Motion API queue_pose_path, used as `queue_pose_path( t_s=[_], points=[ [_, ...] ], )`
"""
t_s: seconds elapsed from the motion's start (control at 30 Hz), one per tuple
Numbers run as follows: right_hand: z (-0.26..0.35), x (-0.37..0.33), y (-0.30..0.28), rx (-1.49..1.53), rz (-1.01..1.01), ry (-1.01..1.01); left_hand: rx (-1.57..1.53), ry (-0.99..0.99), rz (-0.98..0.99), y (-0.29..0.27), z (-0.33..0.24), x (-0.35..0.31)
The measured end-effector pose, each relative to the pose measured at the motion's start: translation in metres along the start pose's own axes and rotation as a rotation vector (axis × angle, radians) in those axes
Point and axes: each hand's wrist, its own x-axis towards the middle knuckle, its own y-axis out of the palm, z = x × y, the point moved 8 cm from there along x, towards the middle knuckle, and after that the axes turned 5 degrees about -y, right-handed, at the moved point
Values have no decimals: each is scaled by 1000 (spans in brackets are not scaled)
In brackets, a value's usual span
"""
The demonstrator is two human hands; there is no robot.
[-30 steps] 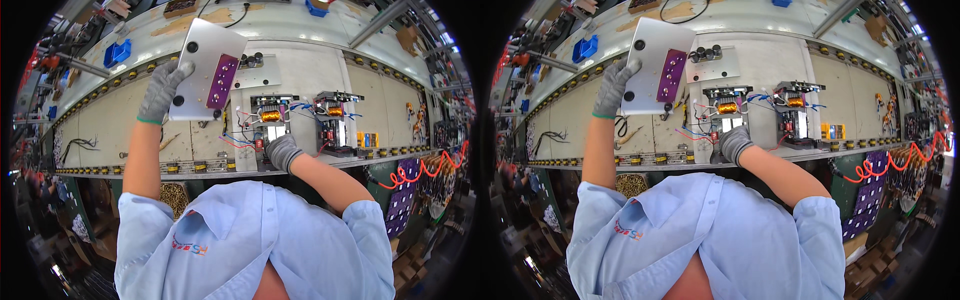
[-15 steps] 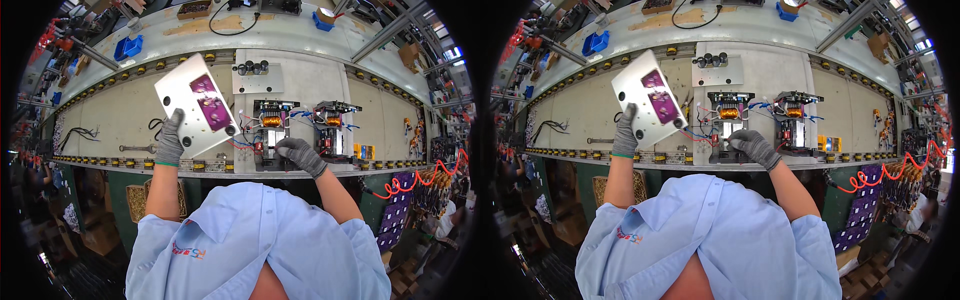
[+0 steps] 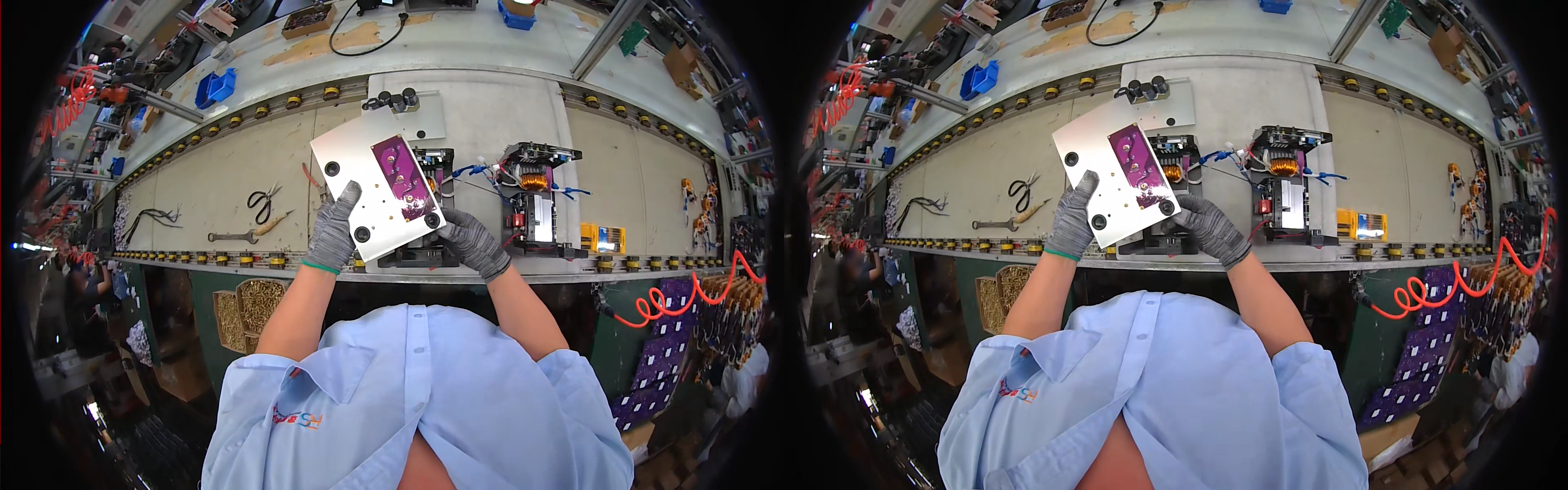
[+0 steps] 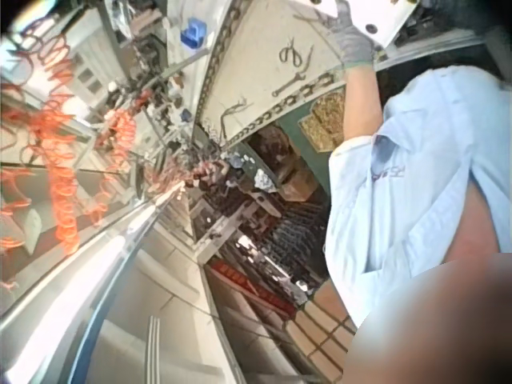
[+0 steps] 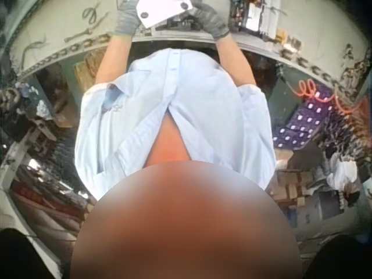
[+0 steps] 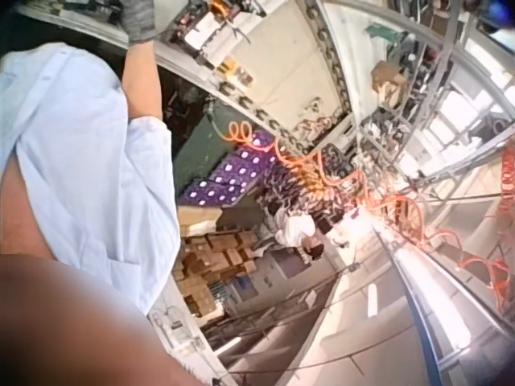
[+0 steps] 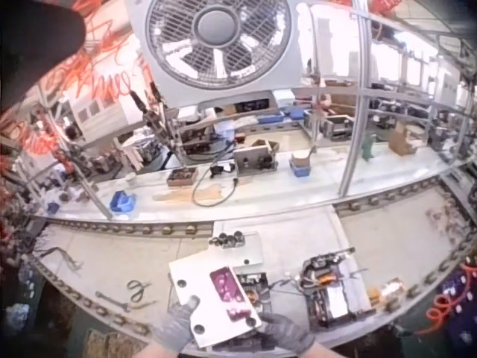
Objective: The operator is assembling internal components of a power electronics unit, including wiring and securing boards.
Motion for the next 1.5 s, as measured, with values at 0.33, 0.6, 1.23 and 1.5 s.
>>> queue_pose_path(
  t_s=[0.33,0.6,1.23,1.5],
  points=[
    [-26,8,-10,454,238,-36,211,100,-181,-2,2,-8],
    [4,1,0,233,-108,-22,356,168,-75,12,-8,0],
    [67,-4,10,-1979,149,625,884,-108,644,16,-7,64],
    [10,-110,-9,-1506,-30,462,915,-164,695,-2,34,80]
  ],
)
